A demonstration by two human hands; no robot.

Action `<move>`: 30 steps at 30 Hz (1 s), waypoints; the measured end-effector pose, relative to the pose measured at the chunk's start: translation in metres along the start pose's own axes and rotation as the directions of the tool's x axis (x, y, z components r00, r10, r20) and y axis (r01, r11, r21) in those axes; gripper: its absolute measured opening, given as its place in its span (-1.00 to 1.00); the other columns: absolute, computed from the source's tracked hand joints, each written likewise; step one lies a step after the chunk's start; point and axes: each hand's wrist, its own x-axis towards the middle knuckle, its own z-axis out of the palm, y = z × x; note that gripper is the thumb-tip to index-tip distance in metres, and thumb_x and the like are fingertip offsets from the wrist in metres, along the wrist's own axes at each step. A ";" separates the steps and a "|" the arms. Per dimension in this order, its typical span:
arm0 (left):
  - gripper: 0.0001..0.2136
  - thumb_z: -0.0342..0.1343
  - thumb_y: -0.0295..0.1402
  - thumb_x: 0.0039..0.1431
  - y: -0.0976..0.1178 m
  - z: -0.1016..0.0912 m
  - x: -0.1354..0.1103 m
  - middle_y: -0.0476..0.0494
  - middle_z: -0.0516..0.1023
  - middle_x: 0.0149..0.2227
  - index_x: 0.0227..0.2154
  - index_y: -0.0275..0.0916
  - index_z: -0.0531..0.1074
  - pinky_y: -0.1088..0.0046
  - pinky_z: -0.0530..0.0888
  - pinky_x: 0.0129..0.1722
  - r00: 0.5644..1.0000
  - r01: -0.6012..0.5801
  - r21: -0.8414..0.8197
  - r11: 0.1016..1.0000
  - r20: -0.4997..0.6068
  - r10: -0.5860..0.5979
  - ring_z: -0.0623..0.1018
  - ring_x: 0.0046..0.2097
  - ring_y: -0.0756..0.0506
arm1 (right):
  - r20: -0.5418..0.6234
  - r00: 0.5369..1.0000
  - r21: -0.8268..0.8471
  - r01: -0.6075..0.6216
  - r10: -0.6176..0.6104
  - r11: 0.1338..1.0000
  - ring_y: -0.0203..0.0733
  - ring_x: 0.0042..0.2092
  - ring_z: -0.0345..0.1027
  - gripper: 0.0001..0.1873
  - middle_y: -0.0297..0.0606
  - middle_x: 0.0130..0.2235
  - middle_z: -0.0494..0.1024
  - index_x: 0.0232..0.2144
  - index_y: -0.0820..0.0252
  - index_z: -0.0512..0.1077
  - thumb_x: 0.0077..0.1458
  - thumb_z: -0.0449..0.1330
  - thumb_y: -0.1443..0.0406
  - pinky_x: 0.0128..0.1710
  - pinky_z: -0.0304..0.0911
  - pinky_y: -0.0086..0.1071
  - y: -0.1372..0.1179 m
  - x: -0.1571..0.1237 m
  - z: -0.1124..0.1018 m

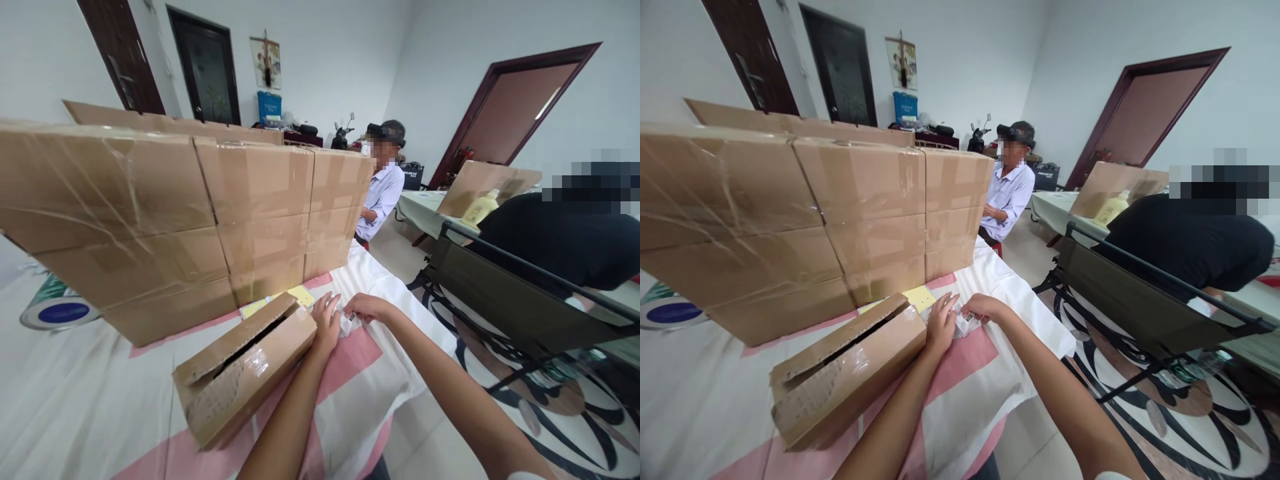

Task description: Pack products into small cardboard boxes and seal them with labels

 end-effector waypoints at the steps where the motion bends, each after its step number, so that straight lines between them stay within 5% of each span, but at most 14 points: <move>1: -0.57 0.01 -0.44 0.24 0.001 0.000 -0.001 -0.30 0.45 0.23 0.15 -0.16 0.49 -0.01 0.37 0.27 1.000 -0.003 0.005 1.000 0.003 0.003 0.43 0.26 -0.27 | -0.001 1.000 0.016 0.009 -0.009 1.000 -0.46 -0.63 -0.10 -0.70 -0.46 -0.67 0.22 -0.62 0.19 0.34 -0.20 0.41 0.25 -0.70 -0.22 -0.53 0.000 0.000 0.000; 8: -0.12 0.35 -0.26 -0.05 0.008 0.003 -0.002 -0.39 0.32 0.31 0.36 -0.19 0.15 -0.11 0.25 0.33 0.998 0.025 0.049 0.998 0.051 -0.028 0.30 0.35 -0.39 | -0.057 0.994 0.131 0.100 -0.093 0.986 -0.42 -0.63 0.06 -0.68 -0.40 -0.63 0.34 -0.58 0.18 0.33 -0.09 0.40 0.21 -0.69 -0.03 -0.53 0.016 0.002 0.002; 20: -0.08 0.40 -0.25 -0.09 0.004 0.007 -0.001 -0.38 0.34 0.29 0.35 -0.20 0.11 -0.08 0.28 0.31 0.999 0.027 0.042 0.999 0.026 -0.028 0.32 0.34 -0.39 | -0.149 0.934 0.439 0.356 -0.324 0.825 -0.36 -0.54 0.22 -0.62 -0.39 -0.58 0.40 -0.57 0.17 0.28 -0.08 0.38 0.11 -0.47 0.12 -0.46 0.055 -0.006 0.018; 30: -0.11 0.40 -0.26 -0.07 0.004 0.003 0.001 -0.37 0.35 0.29 0.33 -0.19 0.14 -0.04 0.30 0.29 0.999 0.004 0.061 0.998 0.038 -0.006 0.34 0.31 -0.39 | -0.235 0.904 0.591 0.425 -0.358 0.686 -0.29 -0.43 0.24 -0.59 -0.38 -0.49 0.37 -0.51 0.14 0.30 -0.03 0.36 0.01 -0.34 0.20 -0.40 0.079 -0.003 0.033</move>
